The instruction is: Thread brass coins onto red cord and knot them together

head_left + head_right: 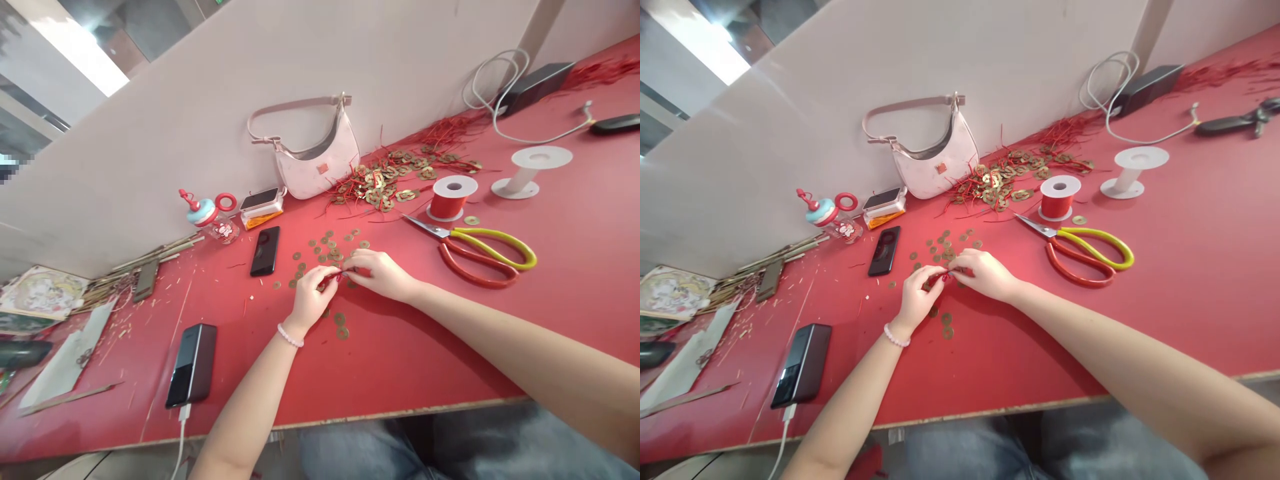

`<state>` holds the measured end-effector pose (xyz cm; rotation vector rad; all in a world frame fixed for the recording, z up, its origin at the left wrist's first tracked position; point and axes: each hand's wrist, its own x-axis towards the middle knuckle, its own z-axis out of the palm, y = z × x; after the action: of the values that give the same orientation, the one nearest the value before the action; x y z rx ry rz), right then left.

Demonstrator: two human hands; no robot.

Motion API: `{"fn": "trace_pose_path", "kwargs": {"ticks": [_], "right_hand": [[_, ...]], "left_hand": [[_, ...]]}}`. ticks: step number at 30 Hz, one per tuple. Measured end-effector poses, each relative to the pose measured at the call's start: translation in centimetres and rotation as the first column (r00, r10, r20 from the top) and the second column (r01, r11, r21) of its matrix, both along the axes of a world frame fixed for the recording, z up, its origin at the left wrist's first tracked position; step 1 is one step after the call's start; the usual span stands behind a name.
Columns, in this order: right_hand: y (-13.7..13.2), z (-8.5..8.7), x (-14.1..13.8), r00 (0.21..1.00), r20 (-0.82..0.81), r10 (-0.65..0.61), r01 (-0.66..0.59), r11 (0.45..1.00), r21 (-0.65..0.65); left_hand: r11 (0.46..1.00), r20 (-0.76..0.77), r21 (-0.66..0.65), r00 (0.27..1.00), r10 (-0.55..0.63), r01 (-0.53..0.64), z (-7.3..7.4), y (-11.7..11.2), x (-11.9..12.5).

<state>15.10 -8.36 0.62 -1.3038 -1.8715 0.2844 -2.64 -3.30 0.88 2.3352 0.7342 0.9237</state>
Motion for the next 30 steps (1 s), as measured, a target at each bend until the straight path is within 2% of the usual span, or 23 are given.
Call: {"fn": "trace_pose_path", "kwargs": {"ticks": [8, 15, 21, 30], "right_hand": [[-0.2, 0.1, 0.4, 0.999, -0.032, 0.027, -0.028, 0.999, -0.026], [-0.6, 0.9, 0.4, 0.997, -0.049, 0.066, -0.062, 0.995, 0.084], [-0.7, 1.0, 0.5, 0.993, -0.044, 0.108, -0.104, 0.991, 0.081], [-0.6, 1.2, 0.7, 0.995, -0.045, 0.086, -0.080, 0.990, 0.113]], "left_hand": [[1.000, -0.009, -0.003, 1.000, -0.008, 0.008, 0.2, 0.0, 0.1], [0.999, -0.014, -0.044, 1.000, 0.012, -0.012, 0.1, -0.1, 0.1], [0.997, -0.006, -0.073, 1.000, 0.013, -0.013, 0.3, -0.2, 0.2], [0.976, 0.004, -0.216, 0.999, -0.033, 0.033, 0.2, -0.4, 0.2]]}}
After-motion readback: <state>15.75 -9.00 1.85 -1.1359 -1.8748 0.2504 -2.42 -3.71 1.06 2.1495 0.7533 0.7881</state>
